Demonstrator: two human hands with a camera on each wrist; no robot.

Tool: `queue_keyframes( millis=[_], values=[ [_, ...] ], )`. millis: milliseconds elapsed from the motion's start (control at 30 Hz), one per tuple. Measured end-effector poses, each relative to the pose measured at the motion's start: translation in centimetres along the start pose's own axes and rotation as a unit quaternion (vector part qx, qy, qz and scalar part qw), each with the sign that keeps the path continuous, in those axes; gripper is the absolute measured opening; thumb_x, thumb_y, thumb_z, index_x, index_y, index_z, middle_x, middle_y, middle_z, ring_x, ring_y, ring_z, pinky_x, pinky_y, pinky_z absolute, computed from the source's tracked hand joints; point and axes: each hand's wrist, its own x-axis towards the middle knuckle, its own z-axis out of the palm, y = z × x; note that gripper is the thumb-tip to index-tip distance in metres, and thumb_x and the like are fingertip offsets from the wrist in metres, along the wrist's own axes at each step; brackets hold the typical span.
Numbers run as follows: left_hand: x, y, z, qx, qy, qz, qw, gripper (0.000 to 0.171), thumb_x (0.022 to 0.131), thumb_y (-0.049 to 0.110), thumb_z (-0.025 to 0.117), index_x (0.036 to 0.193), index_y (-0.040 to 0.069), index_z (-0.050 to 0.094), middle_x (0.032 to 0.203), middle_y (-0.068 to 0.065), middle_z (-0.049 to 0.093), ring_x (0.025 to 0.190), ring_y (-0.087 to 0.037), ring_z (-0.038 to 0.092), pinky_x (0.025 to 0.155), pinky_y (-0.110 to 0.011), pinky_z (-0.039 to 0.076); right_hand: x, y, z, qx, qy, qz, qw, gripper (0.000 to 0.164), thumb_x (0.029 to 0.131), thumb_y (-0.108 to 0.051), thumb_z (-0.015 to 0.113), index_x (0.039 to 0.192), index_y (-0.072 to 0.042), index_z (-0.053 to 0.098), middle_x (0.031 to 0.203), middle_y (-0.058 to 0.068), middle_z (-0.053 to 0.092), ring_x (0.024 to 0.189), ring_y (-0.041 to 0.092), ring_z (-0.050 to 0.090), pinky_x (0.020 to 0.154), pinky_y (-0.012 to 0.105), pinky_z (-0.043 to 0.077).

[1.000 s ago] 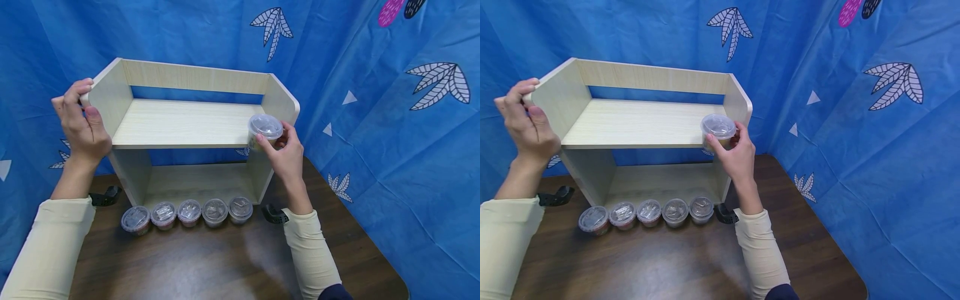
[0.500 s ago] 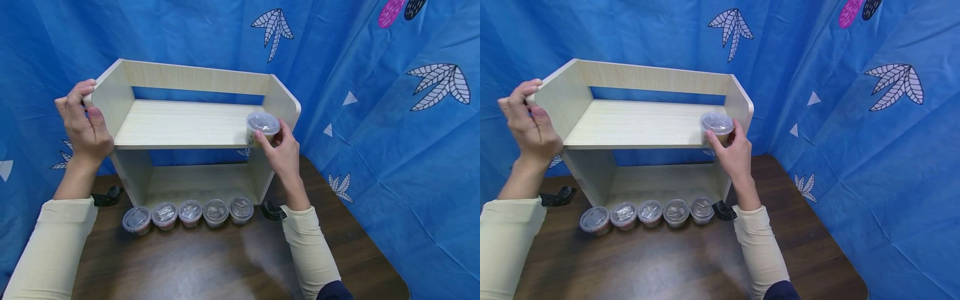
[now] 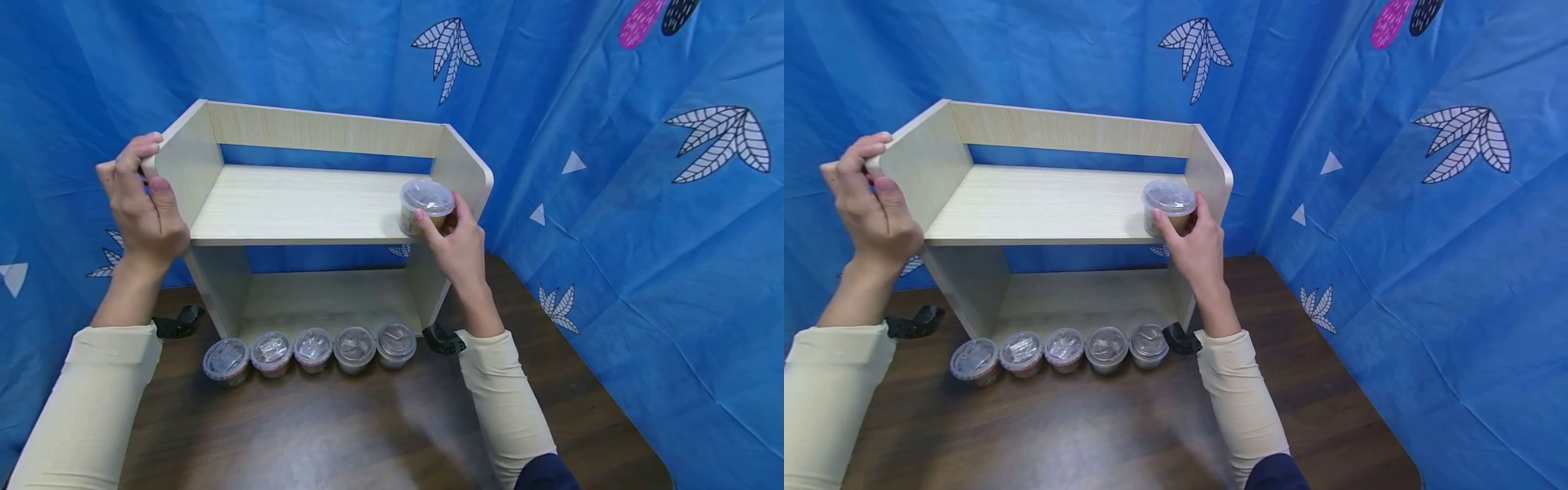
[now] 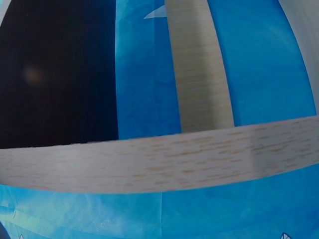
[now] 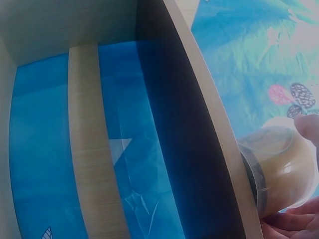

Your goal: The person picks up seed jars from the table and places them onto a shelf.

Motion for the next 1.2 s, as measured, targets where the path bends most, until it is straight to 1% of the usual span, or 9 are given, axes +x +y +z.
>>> queue_keyframes(
  millis=[167,333,667,767,967,1067,1200],
  values=[
    [-0.1,0.0,0.1,0.000,-0.001,0.001,1.0000,0.035,0.098,0.027,0.039,0.113,-0.001,0.053,0.129,-0.012,0.059,0.113,-0.033,0.051,0.096,-0.037,0.028,0.1,0.0,0.0,-0.006,-0.002,0.000,1.000,0.073,0.089,-0.050,0.067,0.145,-0.008,0.045,0.134,0.010,0.060,0.116,0.022,0.062,0.092,0.033,0.050],
    [-0.1,0.0,0.1,0.001,-0.002,-0.001,1.0000,0.034,0.097,0.026,0.039,0.114,-0.001,0.053,0.129,-0.012,0.059,0.113,-0.033,0.049,0.096,-0.036,0.028,0.4,0.1,0.1,-0.012,-0.008,0.005,1.000,0.073,0.089,-0.051,0.066,0.145,-0.008,0.045,0.135,0.010,0.060,0.116,0.023,0.062,0.091,0.033,0.051],
    [0.0,0.0,0.1,-0.003,-0.002,0.005,1.0000,0.043,0.099,0.036,0.037,0.114,-0.002,0.052,0.129,-0.014,0.059,0.111,-0.037,0.047,0.097,-0.035,0.025,1.0,0.0,0.2,-0.018,-0.021,0.008,1.000,0.070,0.091,-0.048,0.066,0.143,-0.006,0.045,0.133,0.013,0.060,0.115,0.026,0.062,0.093,0.036,0.050],
    [0.0,0.0,0.1,-0.002,-0.003,0.003,1.0000,0.041,0.099,0.034,0.038,0.114,-0.002,0.053,0.129,-0.014,0.059,0.111,-0.037,0.047,0.097,-0.035,0.025,1.0,0.0,0.1,-0.018,-0.024,0.010,1.000,0.070,0.091,-0.047,0.066,0.143,-0.006,0.045,0.133,0.014,0.059,0.115,0.027,0.062,0.093,0.037,0.050],
    [0.0,-0.2,0.1,0.002,-0.008,0.005,1.0000,0.039,0.099,0.031,0.038,0.115,-0.001,0.052,0.130,-0.013,0.059,0.111,-0.036,0.046,0.095,-0.034,0.025,1.0,0.1,0.1,-0.018,-0.022,0.013,1.000,0.071,0.090,-0.050,0.065,0.144,-0.009,0.045,0.135,0.011,0.059,0.116,0.024,0.062,0.093,0.034,0.050],
    [0.0,-0.3,0.1,0.001,-0.012,0.007,0.9999,0.040,0.099,0.032,0.037,0.115,-0.002,0.052,0.130,-0.013,0.058,0.112,-0.037,0.047,0.096,-0.034,0.025,1.0,0.0,0.2,-0.018,-0.019,0.014,1.000,0.074,0.090,-0.051,0.065,0.146,-0.008,0.042,0.138,0.011,0.057,0.120,0.026,0.060,0.095,0.035,0.049],
    [0.0,-0.4,0.0,0.005,-0.014,0.009,0.9999,0.037,0.098,0.027,0.038,0.115,-0.001,0.052,0.130,-0.012,0.058,0.111,-0.037,0.049,0.095,-0.034,0.025,0.7,0.0,0.3,-0.015,-0.020,0.032,0.999,0.087,0.089,-0.054,0.063,0.154,-0.007,0.028,0.149,0.013,0.046,0.133,0.029,0.048,0.102,0.038,0.043]
  ],
)
